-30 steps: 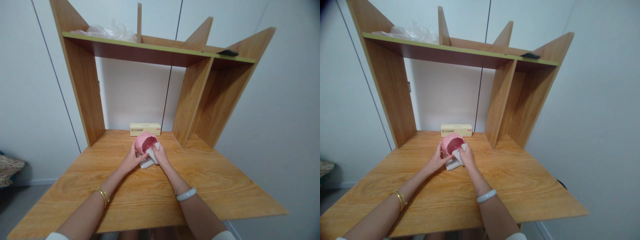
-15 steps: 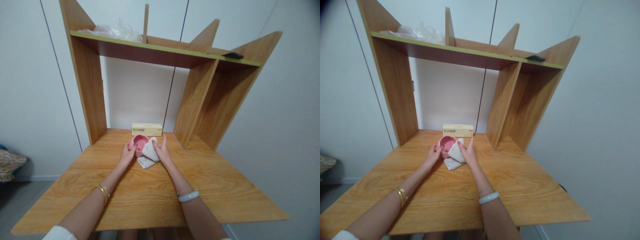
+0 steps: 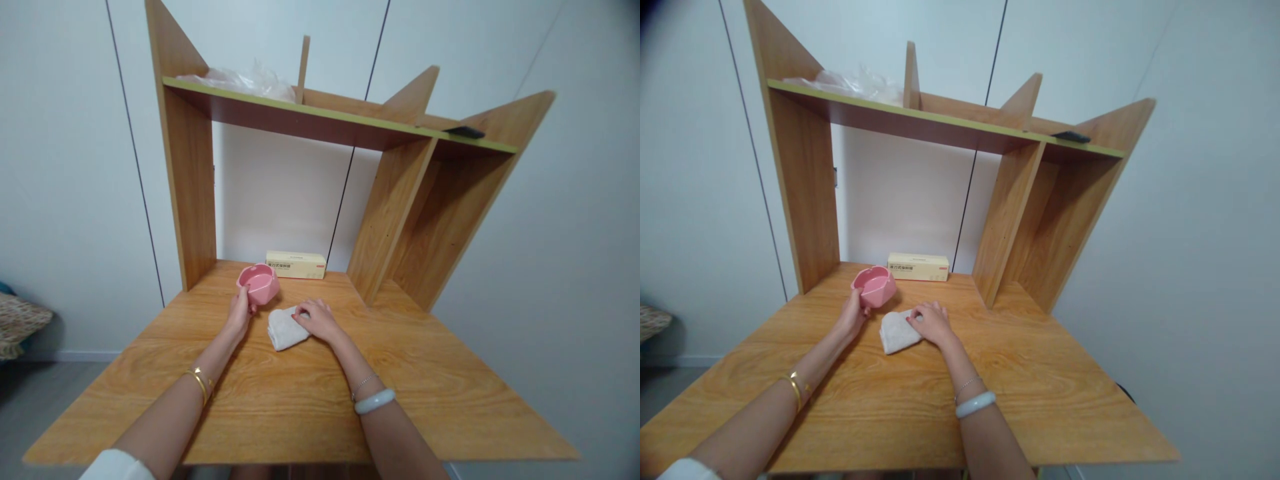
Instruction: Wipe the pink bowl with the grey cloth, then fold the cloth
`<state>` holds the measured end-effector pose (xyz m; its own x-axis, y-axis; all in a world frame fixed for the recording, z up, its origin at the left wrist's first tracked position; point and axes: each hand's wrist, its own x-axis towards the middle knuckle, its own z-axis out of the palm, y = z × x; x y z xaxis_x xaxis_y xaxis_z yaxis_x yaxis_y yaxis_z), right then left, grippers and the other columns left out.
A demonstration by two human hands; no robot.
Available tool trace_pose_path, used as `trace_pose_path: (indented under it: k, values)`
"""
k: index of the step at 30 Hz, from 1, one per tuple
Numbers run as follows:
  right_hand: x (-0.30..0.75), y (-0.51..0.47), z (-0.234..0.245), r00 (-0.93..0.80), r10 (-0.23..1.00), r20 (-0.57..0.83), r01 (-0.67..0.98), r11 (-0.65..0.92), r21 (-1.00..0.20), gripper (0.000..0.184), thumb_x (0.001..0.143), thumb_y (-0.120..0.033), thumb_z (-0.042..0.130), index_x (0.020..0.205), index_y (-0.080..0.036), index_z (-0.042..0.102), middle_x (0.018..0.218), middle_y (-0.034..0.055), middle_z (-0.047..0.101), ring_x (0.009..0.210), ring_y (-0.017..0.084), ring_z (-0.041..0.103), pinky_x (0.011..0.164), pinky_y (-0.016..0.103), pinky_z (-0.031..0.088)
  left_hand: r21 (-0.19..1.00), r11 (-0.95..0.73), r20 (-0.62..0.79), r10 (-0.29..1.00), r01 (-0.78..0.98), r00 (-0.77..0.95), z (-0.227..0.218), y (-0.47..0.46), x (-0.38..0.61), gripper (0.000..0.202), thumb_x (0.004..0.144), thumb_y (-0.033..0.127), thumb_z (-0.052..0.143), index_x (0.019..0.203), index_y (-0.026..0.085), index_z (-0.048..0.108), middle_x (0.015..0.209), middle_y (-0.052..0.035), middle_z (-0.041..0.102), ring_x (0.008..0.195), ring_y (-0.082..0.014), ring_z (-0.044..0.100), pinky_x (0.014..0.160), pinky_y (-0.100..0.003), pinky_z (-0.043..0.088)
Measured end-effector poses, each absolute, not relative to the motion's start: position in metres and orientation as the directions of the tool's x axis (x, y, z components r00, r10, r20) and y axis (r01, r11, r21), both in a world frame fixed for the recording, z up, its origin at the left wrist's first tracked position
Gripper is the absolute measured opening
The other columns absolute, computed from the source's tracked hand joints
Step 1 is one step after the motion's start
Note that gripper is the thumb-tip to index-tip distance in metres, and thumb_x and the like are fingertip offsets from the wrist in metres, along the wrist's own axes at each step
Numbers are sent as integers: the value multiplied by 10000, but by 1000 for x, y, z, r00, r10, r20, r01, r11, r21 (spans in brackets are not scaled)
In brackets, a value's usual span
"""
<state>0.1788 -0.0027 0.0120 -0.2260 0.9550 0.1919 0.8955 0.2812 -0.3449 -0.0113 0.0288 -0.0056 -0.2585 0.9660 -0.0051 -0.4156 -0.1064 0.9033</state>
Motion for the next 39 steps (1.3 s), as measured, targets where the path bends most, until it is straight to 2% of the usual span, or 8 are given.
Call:
trace_pose_path:
  k: [8, 11, 15, 18, 23, 26, 31, 39]
  values:
    - [215, -23, 43, -265, 937, -229, 919, 174, -353, 260, 756, -351, 591, 584, -176, 679, 536, 8, 609, 510, 123, 507, 528, 234, 330, 930, -24, 21, 1000, -366, -11, -9, 23, 4, 351, 686, 498, 552, 731, 163, 460, 428, 89, 444, 328, -39, 361, 342, -148, 243]
    - [220, -26, 47, -158, 987, 7, 853, 140, -502, 376, 844, -459, 479, 834, -150, 693, 606, 33, 636, 560, 143, 556, 566, 241, 382, 956, -7, 35, 996, -295, 88, -13, 20, 15, 385, 678, 517, 561, 767, 154, 470, 441, 79, 477, 327, -46, 383, 345, -159, 259]
    - [201, -20, 46, 13, 962, 274, 773, 164, -613, 491, 831, -426, 514, 1235, -148, 509, 859, 74, 681, 758, 185, 628, 689, 271, 444, 972, -9, 49, 985, -234, 166, -17, 14, 27, 419, 660, 518, 597, 824, 152, 477, 491, 55, 539, 324, -55, 408, 350, -176, 287]
    - [191, -12, 44, 9, 962, 274, 817, 151, -557, 345, 800, -225, 527, 1131, -146, 587, 923, 91, 684, 824, 193, 638, 718, 260, 449, 979, -69, 110, 971, -190, 214, -17, 10, 29, 519, 674, 545, 600, 966, 129, 494, 562, 36, 578, 346, -60, 438, 379, -190, 327]
    - [214, 2, 49, 132, 990, 50, 828, -83, -554, 305, 844, -133, 370, 917, -131, 665, 556, 38, 641, 509, 145, 610, 529, 207, 426, 985, -153, 172, 911, -81, 376, -13, 5, 25, 704, 697, 597, 574, 1204, 128, 438, 863, -74, 649, 445, -71, 521, 498, -231, 430]
    - [240, 8, 53, 215, 975, 50, 840, -159, -519, 286, 831, -126, 396, 899, -120, 674, 562, 66, 647, 532, 169, 626, 530, 221, 424, 969, -235, 181, 883, 74, 433, -13, 2, 23, 583, 717, 596, 538, 1060, 124, 553, 904, -88, 640, 451, -70, 480, 469, -229, 390]
    - [269, 12, 49, 291, 956, 34, 852, -243, -463, 243, 782, -89, 446, 759, -110, 688, 591, 119, 661, 644, 215, 663, 578, 240, 438, 817, -458, 231, 818, 351, 528, -9, -2, 21, 433, 814, 515, 414, 661, 144, 578, 602, -9, 564, 545, -115, 462, 504, -218, 323]
    - [274, 13, 36, 284, 957, -56, 841, -277, -464, 368, 831, -135, 366, 599, -137, 652, 427, 69, 583, 483, 181, 618, 457, 217, 431, 707, -518, 231, 813, 482, 534, -6, -3, 19, 426, 839, 480, 372, 594, 166, 522, 553, 3, 526, 550, -121, 430, 510, -220, 283]
